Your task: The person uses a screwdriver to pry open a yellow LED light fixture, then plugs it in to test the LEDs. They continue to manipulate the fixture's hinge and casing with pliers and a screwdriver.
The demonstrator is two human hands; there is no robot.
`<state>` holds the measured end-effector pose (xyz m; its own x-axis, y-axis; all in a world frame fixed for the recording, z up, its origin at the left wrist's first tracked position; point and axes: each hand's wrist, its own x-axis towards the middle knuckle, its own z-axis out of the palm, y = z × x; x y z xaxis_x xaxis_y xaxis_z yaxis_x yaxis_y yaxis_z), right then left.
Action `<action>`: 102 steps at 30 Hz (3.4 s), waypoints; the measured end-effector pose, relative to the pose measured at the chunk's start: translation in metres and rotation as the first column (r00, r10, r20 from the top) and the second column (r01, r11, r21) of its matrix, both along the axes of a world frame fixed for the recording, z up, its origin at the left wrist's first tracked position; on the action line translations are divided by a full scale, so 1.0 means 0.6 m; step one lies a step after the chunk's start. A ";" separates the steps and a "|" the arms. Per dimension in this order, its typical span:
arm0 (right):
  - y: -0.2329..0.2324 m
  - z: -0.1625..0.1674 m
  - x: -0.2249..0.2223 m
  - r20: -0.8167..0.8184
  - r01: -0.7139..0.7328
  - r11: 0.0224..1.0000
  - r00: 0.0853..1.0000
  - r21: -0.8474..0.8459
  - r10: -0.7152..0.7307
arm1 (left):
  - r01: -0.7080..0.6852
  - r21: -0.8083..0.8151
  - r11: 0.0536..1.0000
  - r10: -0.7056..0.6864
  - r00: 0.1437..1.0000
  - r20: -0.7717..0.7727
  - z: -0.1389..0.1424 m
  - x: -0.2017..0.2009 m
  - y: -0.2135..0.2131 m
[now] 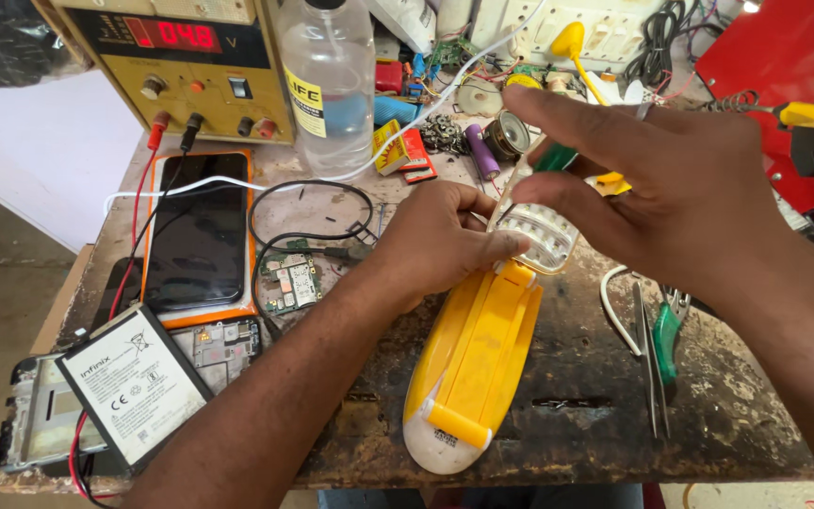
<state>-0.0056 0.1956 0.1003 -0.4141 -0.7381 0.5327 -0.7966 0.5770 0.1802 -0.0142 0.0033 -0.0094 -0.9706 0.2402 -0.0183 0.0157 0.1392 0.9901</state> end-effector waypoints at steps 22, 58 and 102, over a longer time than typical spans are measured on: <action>0.007 0.028 -0.024 0.301 -0.330 0.944 0.899 -0.019 0.320 | 0.016 0.119 0.993 -0.028 0.994 0.103 -0.003 -0.001 -0.001; -0.005 -0.015 0.007 0.308 -0.233 0.934 0.898 -0.271 0.314 | -0.018 0.040 0.999 0.015 0.998 0.069 -0.009 0.000 0.000; 0.247 -0.191 -0.029 0.205 0.871 0.465 0.432 0.155 -0.878 | -0.163 -0.529 0.833 0.043 0.972 -0.231 0.022 0.044 0.041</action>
<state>-0.0229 0.3439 -0.0142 -0.9457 0.0799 0.3151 0.1168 0.9881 0.1001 0.0120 0.0281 0.0037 -0.9856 0.1478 0.0825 0.1606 0.6630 0.7312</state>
